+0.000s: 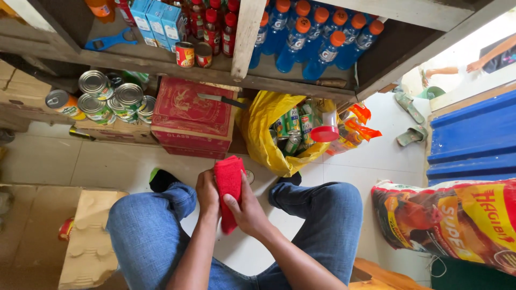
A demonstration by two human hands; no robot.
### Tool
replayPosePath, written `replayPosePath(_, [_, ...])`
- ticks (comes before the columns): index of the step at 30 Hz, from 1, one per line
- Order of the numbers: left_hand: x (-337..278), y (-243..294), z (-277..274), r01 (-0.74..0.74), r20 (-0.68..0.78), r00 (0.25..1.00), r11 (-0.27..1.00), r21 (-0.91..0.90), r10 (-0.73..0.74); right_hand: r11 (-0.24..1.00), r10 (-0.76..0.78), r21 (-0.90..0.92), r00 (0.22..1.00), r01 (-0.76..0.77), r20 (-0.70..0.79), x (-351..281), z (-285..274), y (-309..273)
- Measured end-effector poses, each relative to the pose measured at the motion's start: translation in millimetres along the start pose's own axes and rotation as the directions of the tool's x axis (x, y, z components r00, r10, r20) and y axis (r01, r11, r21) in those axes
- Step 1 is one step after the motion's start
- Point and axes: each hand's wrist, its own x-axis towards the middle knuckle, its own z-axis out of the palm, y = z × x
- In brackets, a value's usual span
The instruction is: Wiping dust off canned milk products and organizing them on store shelves.
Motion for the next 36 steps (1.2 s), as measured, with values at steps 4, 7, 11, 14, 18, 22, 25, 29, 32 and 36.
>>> replayPosePath(4, [-31.0, 39.4, 6.5, 0.08, 0.042, 0.996, 0.994, -0.07, -0.077, 0.991, 0.073, 0.119, 0.997, -0.068, -0.038, 15.7, 1.2, 22.7])
replayPosePath(7, [-46.2, 54.7, 11.0, 0.144, 0.093, 0.987, 0.982, -0.122, -0.133, 0.891, 0.191, 0.436, 0.976, -0.129, -0.103, 27.5, 0.3, 32.2])
replayPosePath(11, [-38.5, 36.7, 5.0, 0.05, 0.035, 0.998, 0.999, -0.005, -0.05, 0.952, 0.061, 0.303, 0.996, -0.04, -0.058, 7.8, -5.6, 10.3])
replayPosePath(14, [-3.9, 6.7, 0.8, -0.029, -0.025, 0.999, 0.998, 0.051, 0.03, 0.999, 0.031, 0.019, 0.999, -0.031, 0.022, -0.8, 3.5, 5.6])
replayPosePath(18, [-43.7, 45.8, 7.3, 0.055, 0.018, 0.998, 0.998, -0.005, -0.055, 0.981, 0.098, 0.172, 0.995, -0.094, -0.014, 16.5, 8.7, 26.1])
replayPosePath(22, [-44.4, 50.3, 9.4, 0.135, 0.093, 0.988, 0.982, -0.131, -0.124, 0.703, 0.296, 0.701, 0.946, -0.122, -0.133, 23.5, 5.2, 25.6])
replayPosePath(25, [-30.0, 38.6, 7.2, 0.105, 0.034, 0.994, 0.987, -0.122, -0.101, 0.84, 0.269, 0.507, 0.96, -0.195, -0.077, 11.8, 2.8, 15.4])
replayPosePath(29, [-18.1, 31.4, 2.1, 0.084, -0.036, 0.995, 0.989, -0.119, -0.089, 0.995, 0.081, 0.064, 0.996, -0.082, 0.021, 1.4, 7.3, 11.2])
replayPosePath(32, [-26.4, 39.2, 2.3, 0.144, 0.102, 0.986, 0.982, -0.126, -0.131, 0.982, 0.132, 0.138, 0.991, -0.128, -0.021, 6.7, 2.8, 2.3])
replayPosePath(36, [-47.3, 59.0, 7.7, 0.23, 0.159, 0.966, 0.956, -0.184, -0.202, 0.824, 0.234, 0.556, 0.958, -0.106, -0.165, 24.1, 4.8, 42.5])
